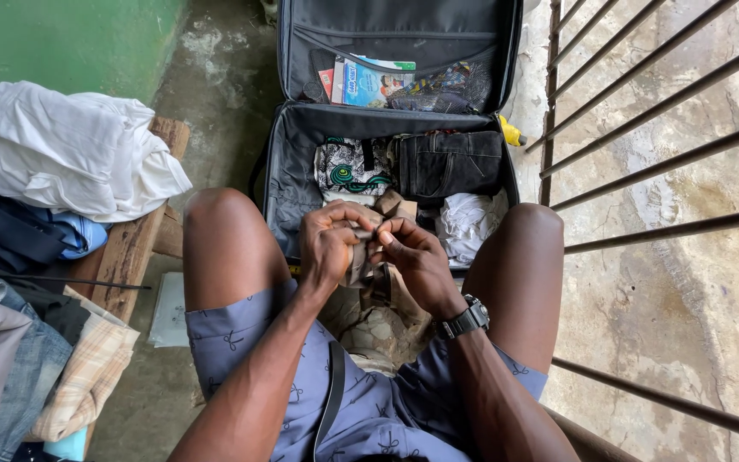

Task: The person takes various items of clothing out of a suitcase, unfolding and checking them before setting them aside onto a pile.

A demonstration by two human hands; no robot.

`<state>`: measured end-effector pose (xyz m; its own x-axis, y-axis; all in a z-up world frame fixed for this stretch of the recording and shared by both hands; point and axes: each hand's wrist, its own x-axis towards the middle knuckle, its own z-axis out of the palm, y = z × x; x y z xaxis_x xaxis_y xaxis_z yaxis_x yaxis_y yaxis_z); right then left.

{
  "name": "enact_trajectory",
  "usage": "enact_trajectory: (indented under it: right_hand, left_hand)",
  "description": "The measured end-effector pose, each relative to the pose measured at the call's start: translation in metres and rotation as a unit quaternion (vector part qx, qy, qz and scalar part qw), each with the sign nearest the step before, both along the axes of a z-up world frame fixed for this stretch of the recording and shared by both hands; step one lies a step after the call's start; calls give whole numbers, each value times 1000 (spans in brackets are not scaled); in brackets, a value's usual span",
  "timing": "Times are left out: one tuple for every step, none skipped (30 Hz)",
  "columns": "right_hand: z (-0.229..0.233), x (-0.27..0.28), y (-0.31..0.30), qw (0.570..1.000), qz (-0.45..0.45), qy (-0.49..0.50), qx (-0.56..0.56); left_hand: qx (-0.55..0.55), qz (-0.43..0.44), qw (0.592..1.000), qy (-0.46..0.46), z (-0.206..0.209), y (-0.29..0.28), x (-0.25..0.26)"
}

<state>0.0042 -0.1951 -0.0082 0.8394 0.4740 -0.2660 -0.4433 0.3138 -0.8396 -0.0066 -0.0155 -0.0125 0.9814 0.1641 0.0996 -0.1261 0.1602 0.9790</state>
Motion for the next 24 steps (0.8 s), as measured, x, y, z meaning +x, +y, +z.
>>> enact_trajectory:
  right_hand:
    - [2, 0, 1, 1000, 0, 0, 1]
    - [3, -1, 2, 999, -1, 25, 31]
    - [5, -1, 3, 997, -2, 51, 60]
    - [2, -2, 4, 997, -3, 50, 61]
    - [-1, -2, 3, 996, -9, 54, 69]
    - [-4, -1, 3, 995, -15, 58, 77]
    - [1, -1, 3, 995, -17, 57, 76]
    - [5, -1, 4, 995, -20, 58, 74]
    - [10, -1, 4, 995, -21, 59, 72]
    - [8, -1, 3, 995, -22, 60, 72]
    - [6, -1, 2, 995, -32, 49, 81]
    - [4, -1, 1, 994, -42, 37, 89]
    - [6, 0, 1, 994, -43, 38, 90]
    - [8, 1, 0, 995, -38, 45, 85]
    - [10, 1, -2, 995, -34, 52, 80]
    - [12, 2, -3, 995, -34, 52, 80]
    - [14, 2, -3, 995, -30, 54, 81]
    - [15, 2, -4, 995, -26, 56, 82]
    - [16, 2, -4, 995, -26, 56, 83]
    - [17, 3, -4, 994, -24, 58, 85]
    - [17, 3, -5, 994, -22, 60, 86]
    - [18, 4, -7, 994, -23, 59, 86]
    - [17, 4, -8, 995, -19, 59, 84]
    - [17, 4, -9, 995, -14, 60, 81]
  left_hand:
    - [1, 0, 1000, 0, -9, 0, -1]
    - [1, 25, 1000, -10, -18, -1, -2]
    - [1, 49, 999, -19, -27, -1, -3]
    - [2, 49, 999, -19, -14, 0, -4]
    - [-3, 32, 999, 21, -1, -1, -4]
    - [-9, 16, 998, 62, 12, -2, -4]
    - [-9, 14, 998, 61, 20, -2, -4]
    - [32, -18, 998, 52, 28, -2, -4]
    - [74, -48, 995, 44, 37, -2, -5]
    - [74, -48, 995, 45, 37, -4, -6]
    - [98, -48, 993, 49, 37, -5, -6]
    - [122, -48, 990, 53, 37, -6, -7]
    - [123, -49, 990, 54, 35, -5, -7]
    - [135, -50, 989, 36, 32, -5, -7]
    - [147, -51, 988, 17, 30, -4, -7]
    - [147, -52, 988, 17, 30, -5, -6]
    - [137, -51, 989, 14, 30, -6, -6]
    - [126, -50, 991, 12, 30, -6, -6]
    - [127, -50, 991, 11, 32, -6, -7]
    - [111, -56, 992, -1, 35, -7, -7]
    - [94, -62, 993, -13, 38, -7, -7]
    - [95, -63, 993, -14, 39, -7, -7]
    - [132, -54, 989, -40, 41, -7, -7]
    - [169, -45, 982, -67, 43, -7, -8]
